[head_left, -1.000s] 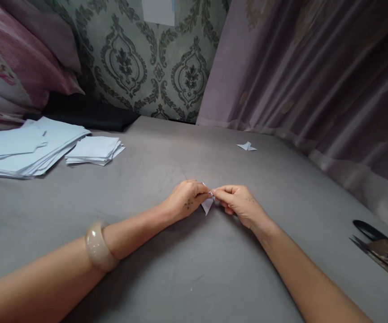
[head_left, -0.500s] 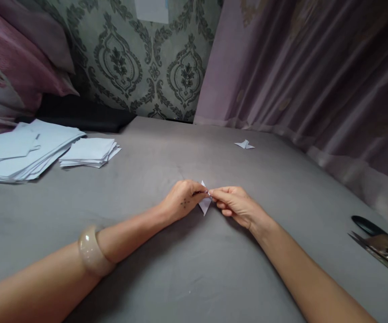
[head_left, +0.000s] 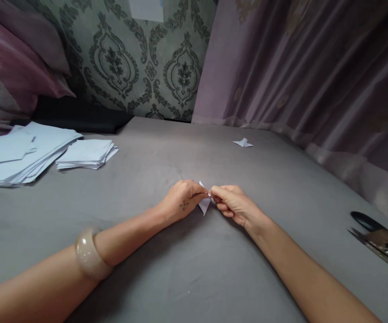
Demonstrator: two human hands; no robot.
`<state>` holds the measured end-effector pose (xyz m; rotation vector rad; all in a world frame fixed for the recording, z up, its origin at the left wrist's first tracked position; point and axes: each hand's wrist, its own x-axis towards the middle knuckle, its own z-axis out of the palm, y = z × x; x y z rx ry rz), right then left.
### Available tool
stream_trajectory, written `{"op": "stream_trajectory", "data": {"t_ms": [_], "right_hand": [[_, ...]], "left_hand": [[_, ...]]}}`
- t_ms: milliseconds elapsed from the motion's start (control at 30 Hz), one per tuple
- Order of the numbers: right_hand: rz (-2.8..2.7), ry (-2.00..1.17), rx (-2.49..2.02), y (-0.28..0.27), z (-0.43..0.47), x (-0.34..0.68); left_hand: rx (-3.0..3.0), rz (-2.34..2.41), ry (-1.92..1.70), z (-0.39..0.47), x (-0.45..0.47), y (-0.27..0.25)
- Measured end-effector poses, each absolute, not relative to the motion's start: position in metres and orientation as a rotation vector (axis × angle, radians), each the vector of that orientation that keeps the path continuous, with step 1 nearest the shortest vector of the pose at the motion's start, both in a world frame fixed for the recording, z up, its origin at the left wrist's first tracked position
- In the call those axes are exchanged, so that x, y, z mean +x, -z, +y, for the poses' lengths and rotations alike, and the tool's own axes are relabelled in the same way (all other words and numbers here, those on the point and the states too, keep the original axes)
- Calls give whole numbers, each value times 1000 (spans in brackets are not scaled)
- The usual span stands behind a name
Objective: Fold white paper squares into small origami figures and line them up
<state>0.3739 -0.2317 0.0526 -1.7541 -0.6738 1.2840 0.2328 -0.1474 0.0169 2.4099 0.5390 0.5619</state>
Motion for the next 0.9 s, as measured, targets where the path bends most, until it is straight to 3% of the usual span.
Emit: {"op": "stream_trajectory", "data": {"t_ms": [467,667,900], "right_hand": [[-756,-1354,-1630,-46,-234,385],[-910,-1145,-1806,-45,-234,385],[-821,-1187,-1805,-46,-233,381]], "left_hand": [[2235,576,-495,-148,232,-22],[2315,570,-530,-149,232,-23],[2351,551,-546,-149,233,-23]]}}
